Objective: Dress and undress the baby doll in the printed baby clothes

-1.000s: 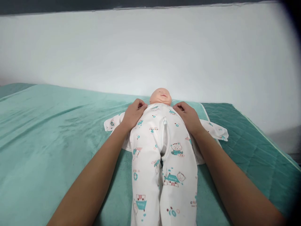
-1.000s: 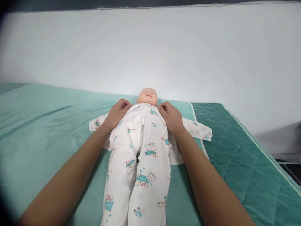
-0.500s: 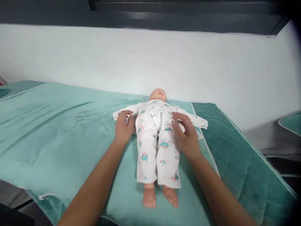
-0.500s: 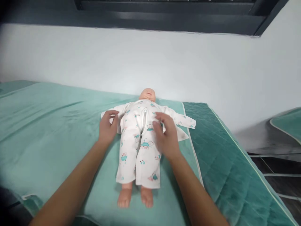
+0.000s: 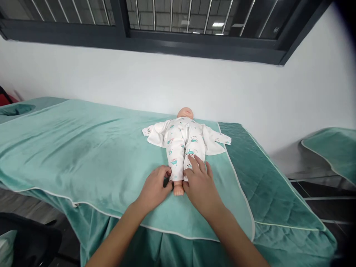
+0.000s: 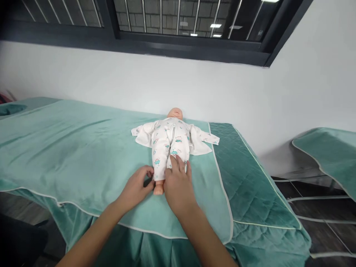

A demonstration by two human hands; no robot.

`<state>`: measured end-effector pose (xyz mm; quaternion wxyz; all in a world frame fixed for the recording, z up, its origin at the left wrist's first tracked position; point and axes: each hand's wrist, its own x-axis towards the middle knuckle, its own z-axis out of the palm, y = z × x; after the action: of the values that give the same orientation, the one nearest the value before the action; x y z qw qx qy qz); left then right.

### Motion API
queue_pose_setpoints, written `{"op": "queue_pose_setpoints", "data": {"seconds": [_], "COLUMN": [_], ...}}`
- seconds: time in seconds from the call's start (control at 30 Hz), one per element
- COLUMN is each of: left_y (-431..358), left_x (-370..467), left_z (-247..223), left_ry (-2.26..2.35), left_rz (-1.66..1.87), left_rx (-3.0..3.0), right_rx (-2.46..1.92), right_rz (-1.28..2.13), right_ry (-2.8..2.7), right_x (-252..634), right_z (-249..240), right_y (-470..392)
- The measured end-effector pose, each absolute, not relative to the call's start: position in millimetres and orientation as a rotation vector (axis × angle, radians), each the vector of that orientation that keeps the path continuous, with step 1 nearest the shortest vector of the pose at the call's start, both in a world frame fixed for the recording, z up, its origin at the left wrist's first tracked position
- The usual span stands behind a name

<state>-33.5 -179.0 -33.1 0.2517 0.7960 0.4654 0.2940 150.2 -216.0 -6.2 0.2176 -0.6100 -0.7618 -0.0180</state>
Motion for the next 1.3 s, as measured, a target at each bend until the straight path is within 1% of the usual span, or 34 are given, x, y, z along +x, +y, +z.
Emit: {"op": "queue_pose_setpoints", "data": {"seconds": [0.17, 0.4, 0.6, 0.7, 0.87, 1.0, 1.13, 1.3], "left_y": [-184, -201, -206, -206, -203, -202, -202, -203], "left_x": [-33, -43, -48, -45, -25, 4, 26, 31], "left_z": [-32, -25, -36, -32, -5, 11, 8, 3], "left_ry": [1.225, 1.124, 1.127, 1.144, 1.155, 1.232, 1.384, 1.466], "left_rz": [0.846, 1.062, 0.922, 0.887, 0.987, 0.812, 0.615, 0.605], "left_rx": [2.129, 1.854, 1.868, 1.920, 2.157, 2.587, 2.871, 2.887], "right_rx": [-1.614, -1.443, -1.401, -1.384, -1.522, -1.731, -1.790, -1.762], "right_rz": [-0.108, -0.084, -0.019, 0.061, 0.159, 0.295, 0.308, 0.244], "right_ry": [-2.140, -2.174, -2.214, -2.168, -1.894, -1.864, -1.866, -1.826], "right_x": [148, 146, 146, 157, 192, 206, 200, 198], "right_z": [0, 32, 19, 11, 0, -17, -33, -39], "right_y": [-218, -239, -245, -244, -242, -248, -252, -243]}}
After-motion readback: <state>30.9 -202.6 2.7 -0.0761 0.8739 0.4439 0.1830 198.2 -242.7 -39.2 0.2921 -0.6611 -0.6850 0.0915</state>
